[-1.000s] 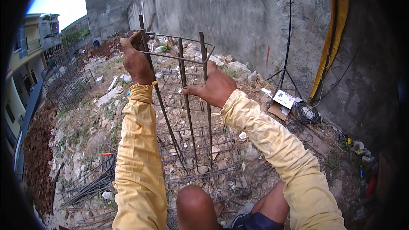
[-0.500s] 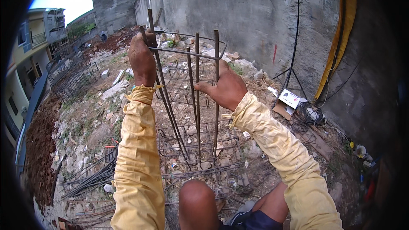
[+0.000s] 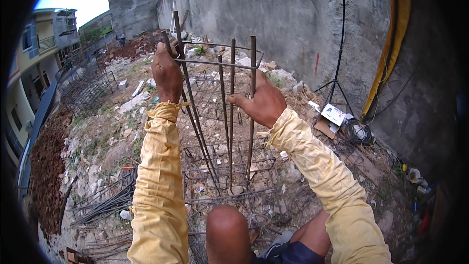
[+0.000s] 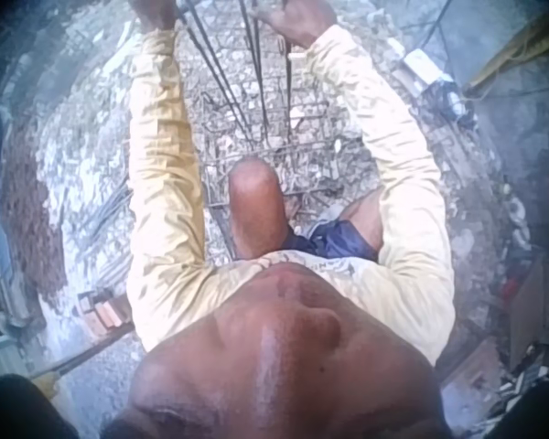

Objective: The person assembles a rebar cage by positioning vertical steel bars and tying them together with wire. They place a pre-bent rebar ring around the vertical bars and secure it by twisting wire ties at multiple intersections.

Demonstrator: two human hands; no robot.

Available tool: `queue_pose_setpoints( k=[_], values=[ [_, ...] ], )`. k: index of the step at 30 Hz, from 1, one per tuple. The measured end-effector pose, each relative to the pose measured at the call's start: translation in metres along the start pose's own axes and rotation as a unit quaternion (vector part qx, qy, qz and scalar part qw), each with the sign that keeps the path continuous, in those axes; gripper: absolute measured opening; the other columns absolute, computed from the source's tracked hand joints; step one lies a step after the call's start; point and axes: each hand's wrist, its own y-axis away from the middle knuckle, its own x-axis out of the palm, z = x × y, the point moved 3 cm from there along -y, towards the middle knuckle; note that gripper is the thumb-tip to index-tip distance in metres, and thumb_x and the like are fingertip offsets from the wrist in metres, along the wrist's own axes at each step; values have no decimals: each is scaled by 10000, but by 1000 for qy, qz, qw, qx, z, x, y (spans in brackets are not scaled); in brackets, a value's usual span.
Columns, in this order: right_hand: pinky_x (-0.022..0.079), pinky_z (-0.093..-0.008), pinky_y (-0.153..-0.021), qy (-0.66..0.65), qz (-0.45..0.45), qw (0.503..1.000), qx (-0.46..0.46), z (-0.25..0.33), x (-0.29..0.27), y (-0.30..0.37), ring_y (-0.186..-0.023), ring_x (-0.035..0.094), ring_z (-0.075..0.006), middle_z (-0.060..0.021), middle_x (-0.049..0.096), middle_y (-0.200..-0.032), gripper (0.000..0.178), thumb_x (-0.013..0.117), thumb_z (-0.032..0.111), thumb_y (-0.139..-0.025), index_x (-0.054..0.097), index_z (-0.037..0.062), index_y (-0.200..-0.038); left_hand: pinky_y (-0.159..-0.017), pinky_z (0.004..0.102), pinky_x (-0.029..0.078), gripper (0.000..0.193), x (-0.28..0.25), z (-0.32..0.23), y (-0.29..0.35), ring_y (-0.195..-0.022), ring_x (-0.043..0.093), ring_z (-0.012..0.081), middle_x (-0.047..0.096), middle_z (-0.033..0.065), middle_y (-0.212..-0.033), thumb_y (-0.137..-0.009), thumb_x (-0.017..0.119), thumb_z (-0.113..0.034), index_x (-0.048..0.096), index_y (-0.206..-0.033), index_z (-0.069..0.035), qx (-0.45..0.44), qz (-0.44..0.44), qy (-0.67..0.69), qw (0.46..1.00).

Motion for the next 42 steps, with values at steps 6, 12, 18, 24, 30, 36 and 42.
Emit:
queue_pose_setpoints(
  k=[6,12,18,24,30,36,42],
  values=[
    [482,-429,-951,1,5,1000,12,0,-3,2,-1083,603,-426,-344,563,-1194,1032,711,541,-770,273,-159,-1390,-584,243,286,623,-12,-2,17,-657,330,71,472,-44,-771,-1031,317,-504,643,-1051,27,12,16,-54,998],
    [458,-457,-952,-27,0,1000,4,-3,1,0,-1051,603,-440,-308,602,-1129,856,765,470,-755,396,-61,-1316,-768,281,440,442,-11,-7,24,-792,518,83,576,6,-841,-895,656,-456,621,-915,-17,23,77,-84,993],
    [490,-438,-950,-3,52,999,1,0,-4,-2,-1097,593,-433,-355,531,-1228,1069,691,569,-789,225,-186,-1385,-910,362,424,408,-23,10,2,-915,500,114,517,4,-984,-793,800,-332,457,-749,-116,-69,218,42,973],
    [484,-452,-943,4,14,1000,-10,1,0,-2,-1049,613,-420,-319,582,-1154,1004,714,542,-779,293,-157,-1363,-871,354,421,445,-17,9,-3,-999,524,147,542,115,-1271,-798,793,-319,405,-690,-131,-42,263,44,963],
    [481,-450,-944,-34,60,998,11,3,-12,2,-1060,614,-410,-310,586,-1173,972,723,536,-767,321,-100,-1382,-801,265,458,416,-10,-24,-1,-1110,556,203,598,135,-1182,-784,810,-287,454,-695,-93,-62,315,-152,935],
    [489,-434,-935,-22,-19,999,-15,-19,1,0,-1035,630,-396,-307,594,-1156,1052,746,559,-734,295,-149,-1368,-976,358,448,611,-7,-35,9,-1173,562,284,618,191,-1167,-749,831,-354,555,-1152,14,-96,312,-175,929],
    [519,-392,-844,-116,-24,993,-13,-1,-13,11,-947,651,-332,-236,625,-1039,965,864,492,-632,425,-90,-1266,-988,402,450,918,-32,-12,44,-1166,558,287,585,195,-1184,-637,878,-472,469,-1293,23,-75,302,-266,913]
  ],
)
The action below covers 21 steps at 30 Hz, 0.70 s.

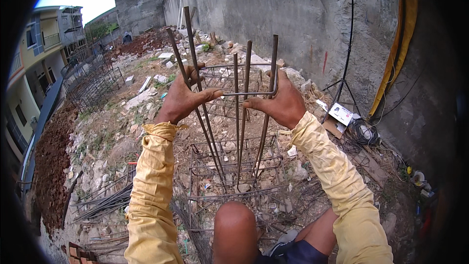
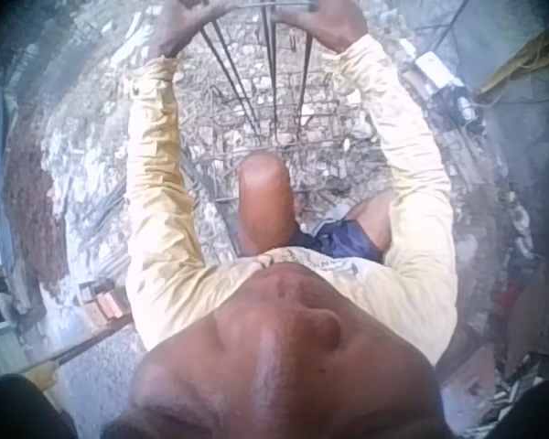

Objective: The person assembles a rebar cage by positioning vertical steel bars and tying them together with wire. They place a pre-bent rebar ring around the vertical bars and secure it by twisting wire ties at multiple intersections.

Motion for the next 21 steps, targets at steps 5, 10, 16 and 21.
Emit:
queue_pose_setpoints(
  k=[5,10,16,21],
  values=[
    [509,-320,-726,-74,0,997,0,1,2,6,-792,618,-205,-114,596,-922,880,878,453,-638,453,-32,-1237,-1049,422,425,913,16,14,8,-1291,460,282,447,173,-1386,-744,831,-291,271,-1427,-63,-1,-15,98,995],
    [429,-211,-634,-202,67,977,-9,-20,-1,15,-673,463,-84,8,444,-836,933,872,431,-666,412,-14,-1344,-1005,428,421,852,8,36,12,-1294,452,310,375,193,-1462,-855,573,-595,230,-1462,-105,59,13,368,928],
    [340,-178,-561,-488,-33,855,171,-65,-19,30,-651,403,-39,24,418,-854,620,624,435,-919,483,-20,-1315,-876,382,496,745,13,53,-12,-1091,611,254,560,153,-1274,-958,322,-614,415,-1389,-13,-200,-16,508,838],
    [347,-241,-582,-397,-117,894,171,-40,-10,-8,-625,390,-69,40,417,-799,472,478,445,-994,608,40,-1199,-723,338,557,513,18,45,-37,-982,669,232,678,129,-1083,-1011,364,-418,576,-1241,-12,-221,59,462,857]
  ],
)
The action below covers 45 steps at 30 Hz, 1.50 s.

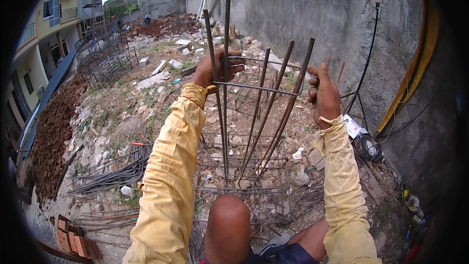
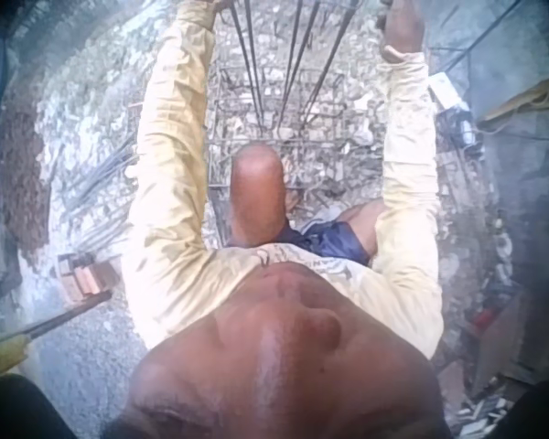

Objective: The person assembles a rebar cage by positioning vertical steel bars and tying them together with wire. They place a pre-bent rebar ring around the vertical bars and secure it by twisting wire ties at multiple intersections.

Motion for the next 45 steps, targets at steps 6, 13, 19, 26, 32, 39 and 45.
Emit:
queue_pose_setpoints(
  k=[6,13,19,26,32,39,45],
  values=[
    [346,-260,-513,33,-26,991,-124,-18,32,-23,-554,417,-86,33,474,-631,439,424,372,-1013,678,24,-929,-679,335,548,379,-3,14,4,-942,680,220,684,91,-1081,-1006,389,-263,580,-1222,-18,7,-48,34,998],
    [343,-277,-495,56,-56,986,-147,-31,33,-46,-530,435,-99,20,494,-609,423,436,338,-999,681,20,-866,-529,249,503,432,-19,24,-7,-679,642,175,676,111,-915,-1010,390,-313,540,-1241,20,77,-29,115,990],
    [330,-266,-484,87,-35,973,-210,-29,38,-45,-510,421,-90,29,478,-583,417,422,314,-997,713,29,-905,-545,248,519,525,-9,23,-2,-790,688,222,663,223,-1092,-1008,389,-353,492,-1276,87,101,53,136,984],
    [343,-250,-484,27,4,996,-81,-26,47,-40,-518,432,-81,22,481,-600,419,381,308,-1006,729,79,-961,-545,249,527,431,-15,26,-1,-794,690,222,668,230,-1060,-999,427,-279,532,-1204,86,115,42,158,980],
    [429,-290,-510,-38,12,999,-25,-33,28,-38,-591,527,-119,-24,528,-682,430,518,408,-970,646,-1,-1004,-624,278,538,302,-13,39,0,-811,695,245,694,190,-954,-968,488,-179,579,-1096,79,145,4,141,979],
    [518,-335,-574,176,105,946,-252,-33,18,-30,-704,626,-199,-78,559,-758,226,534,24,-856,549,35,-1082,-759,347,531,254,-13,37,11,-887,675,281,693,150,-976,-948,509,-158,622,-1067,35,114,-60,158,979],
    [497,-353,-776,181,92,969,-138,-81,8,-24,-894,636,-279,-123,655,-960,329,542,20,-823,616,79,-1139,-831,392,530,332,-16,41,20,-1011,644,324,646,194,-1104,-972,464,-183,560,-1172,66,86,-77,124,986]
  ],
)
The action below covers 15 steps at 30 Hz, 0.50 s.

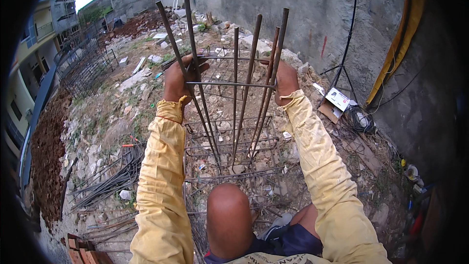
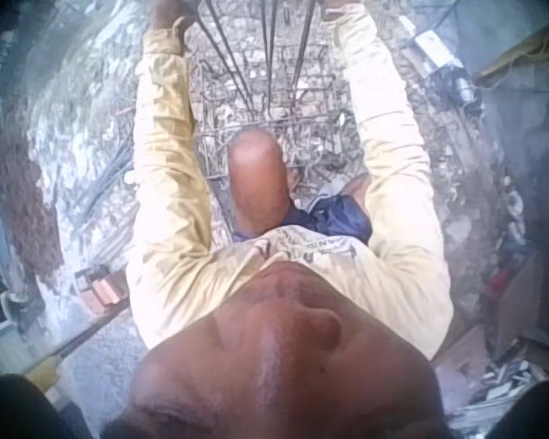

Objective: The person assembles a rebar cage by positioning vertical steel bars and tying them together with wire. They place a pre-bent rebar ring around the vertical bars and secure it by twisting wire ties at multiple intersections.

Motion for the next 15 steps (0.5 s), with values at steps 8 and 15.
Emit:
queue_pose_setpoints(
  k=[8,15],
  values=[
    [473,-398,-623,220,-24,975,-12,-32,10,8,-724,622,-309,-153,618,-741,240,473,195,-954,626,53,-1073,-727,332,546,351,-17,17,17,-1001,661,226,666,116,-1144,-974,476,-286,569,-1186,-22,-72,-31,-134,988],
    [414,-350,-596,-46,-74,975,202,-39,9,25,-608,504,-164,-26,545,-642,463,473,420,-982,683,9,-1014,-972,477,416,428,-11,22,27,-1220,536,266,546,93,-1347,-1030,336,-311,467,-1362,-75,-122,-32,-166,978]
  ],
)
